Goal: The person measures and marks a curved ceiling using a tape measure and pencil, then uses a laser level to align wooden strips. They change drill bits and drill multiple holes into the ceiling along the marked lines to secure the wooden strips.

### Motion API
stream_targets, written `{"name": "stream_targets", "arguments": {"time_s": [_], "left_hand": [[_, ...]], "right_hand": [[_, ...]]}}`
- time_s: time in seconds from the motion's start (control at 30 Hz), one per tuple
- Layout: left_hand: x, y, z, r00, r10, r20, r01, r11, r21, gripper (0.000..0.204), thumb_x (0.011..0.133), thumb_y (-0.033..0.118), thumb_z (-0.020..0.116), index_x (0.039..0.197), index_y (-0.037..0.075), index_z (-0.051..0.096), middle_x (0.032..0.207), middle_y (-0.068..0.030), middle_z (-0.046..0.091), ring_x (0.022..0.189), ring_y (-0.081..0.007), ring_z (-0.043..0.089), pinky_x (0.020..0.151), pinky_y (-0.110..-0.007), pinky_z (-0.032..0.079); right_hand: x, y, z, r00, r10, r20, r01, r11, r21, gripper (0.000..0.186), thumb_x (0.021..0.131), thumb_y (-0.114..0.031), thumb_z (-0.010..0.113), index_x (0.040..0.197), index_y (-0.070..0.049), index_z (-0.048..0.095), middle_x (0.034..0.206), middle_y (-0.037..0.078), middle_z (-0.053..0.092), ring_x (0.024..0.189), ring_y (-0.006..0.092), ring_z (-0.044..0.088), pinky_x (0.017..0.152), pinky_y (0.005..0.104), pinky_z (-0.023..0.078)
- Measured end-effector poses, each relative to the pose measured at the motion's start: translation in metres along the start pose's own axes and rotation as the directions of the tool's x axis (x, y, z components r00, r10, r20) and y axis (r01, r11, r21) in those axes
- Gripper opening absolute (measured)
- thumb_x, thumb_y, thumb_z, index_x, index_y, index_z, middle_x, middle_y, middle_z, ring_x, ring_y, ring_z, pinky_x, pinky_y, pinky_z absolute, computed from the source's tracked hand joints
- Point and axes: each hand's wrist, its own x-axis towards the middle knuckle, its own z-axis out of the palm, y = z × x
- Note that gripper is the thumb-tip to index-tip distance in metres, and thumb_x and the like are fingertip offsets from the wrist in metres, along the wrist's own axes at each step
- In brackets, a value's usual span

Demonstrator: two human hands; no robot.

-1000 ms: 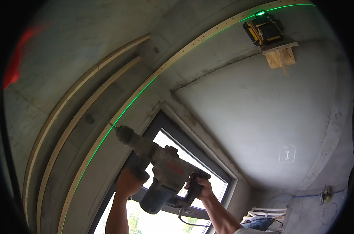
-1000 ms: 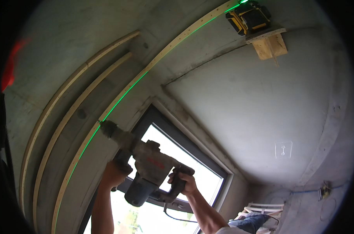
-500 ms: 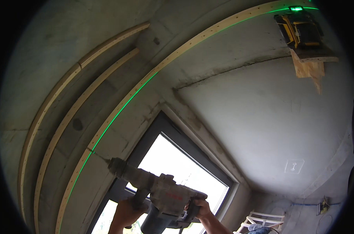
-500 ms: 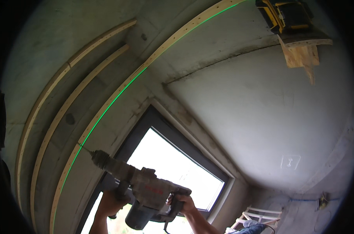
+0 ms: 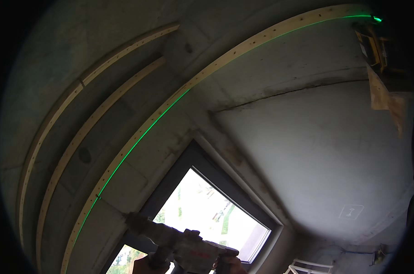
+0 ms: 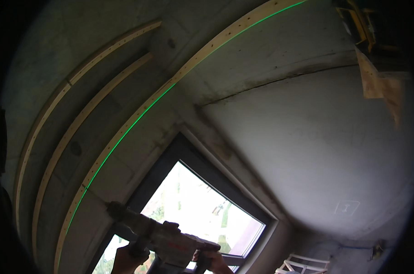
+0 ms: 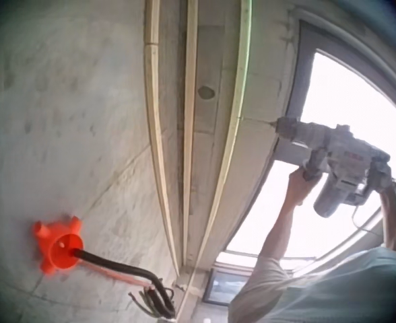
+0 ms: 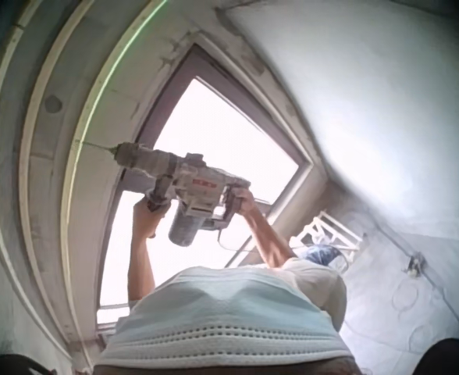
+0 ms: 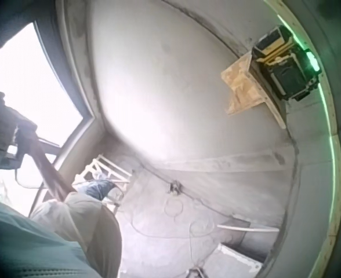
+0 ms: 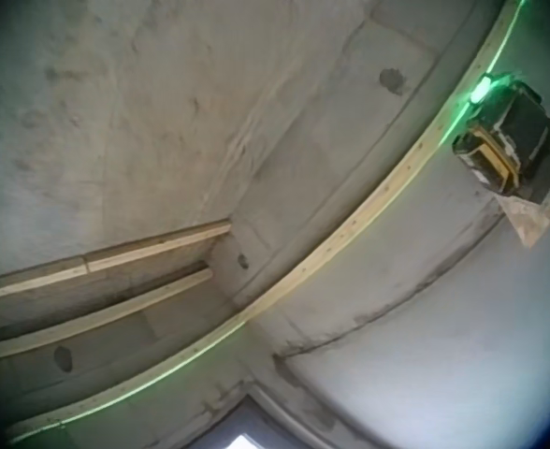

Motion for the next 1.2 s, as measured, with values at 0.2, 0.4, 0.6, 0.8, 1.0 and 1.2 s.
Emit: {"name": "stream_targets", "arguments": {"time_s": [0.2,0.4,0.6,0.8,1.0,1.2], "left_hand": [[-0.016,0.008,-0.009,0.999,0.015,0.047,-0.021,0.992,0.126,0.048,0.073,0.032,0.076,0.112,0.008,0.063,0.078,-0.0107,0.068,0.072,-0.0219,0.068,0.065,-0.034,0.052],[-0.029,0.008,-0.033,0.977,0.149,0.155,-0.188,0.942,0.277,0.065,0.077,0.029,0.073,0.133,0.01,0.046,0.095,-0.0161,0.067,0.083,-0.033,0.067,0.073,-0.039,0.054],[-0.041,0.045,-0.06,0.975,0.22,0.015,-0.196,0.836,0.512,0.066,0.078,0.022,0.067,0.138,0.015,0.042,0.077,-0.0064,0.066,0.064,-0.0207,0.066,0.055,-0.033,0.051],[-0.038,0.058,-0.091,0.851,0.48,-0.213,-0.316,0.792,0.522,0.053,0.07,0.018,0.076,0.12,0.01,0.059,0.083,-0.0139,0.066,0.074,-0.0317,0.067,0.065,-0.037,0.053],[-0.038,0.064,-0.139,0.829,0.503,-0.243,-0.296,0.765,0.572,0.061,0.07,0.017,0.078,0.126,0.007,0.055,0.085,-0.0169,0.067,0.072,-0.0312,0.067,0.067,-0.035,0.052],[-0.053,0.049,-0.148,0.907,0.307,-0.288,-0.163,0.887,0.433,0.061,0.071,0.017,0.077,0.127,0.007,0.055,0.079,-0.0166,0.066,0.067,-0.0303,0.066,0.064,-0.034,0.051]], "right_hand": [[-0.012,0.015,-0.007,0.999,0.031,-0.024,-0.032,0.999,-0.02,0.046,0.077,-0.029,0.07,0.116,-0.008,0.06,0.091,0.011,0.065,0.073,0.0231,0.059,0.06,0.0368,0.05],[-0.001,0.012,0.012,0.996,-0.027,-0.088,0.034,0.996,0.081,0.061,0.077,-0.029,0.065,0.128,-0.003,0.046,0.115,0.015,0.055,0.099,0.0283,0.054,0.082,0.0424,0.046],[0.01,0.025,0.059,0.994,-0.089,-0.069,0.105,0.95,0.293,0.072,0.077,-0.026,0.062,0.138,0.001,0.035,0.133,0.019,0.048,0.12,0.0328,0.05,0.102,0.0472,0.042],[0.048,0.011,0.137,0.974,-0.219,0.062,0.208,0.967,0.145,0.062,0.08,-0.023,0.06,0.134,0.001,0.04,0.122,0.017,0.056,0.107,0.0304,0.058,0.094,0.0432,0.048],[0.08,0.013,0.185,0.983,-0.128,0.128,0.114,0.987,0.115,0.042,0.079,-0.021,0.064,0.115,-0.002,0.052,0.09,0.009,0.059,0.08,0.0214,0.057,0.074,0.0326,0.048],[0.078,0.021,0.196,0.977,-0.059,0.204,0.034,0.992,0.121,0.04,0.079,-0.02,0.063,0.113,-0.001,0.054,0.088,0.009,0.059,0.079,0.021,0.056,0.073,0.0318,0.047]]}}
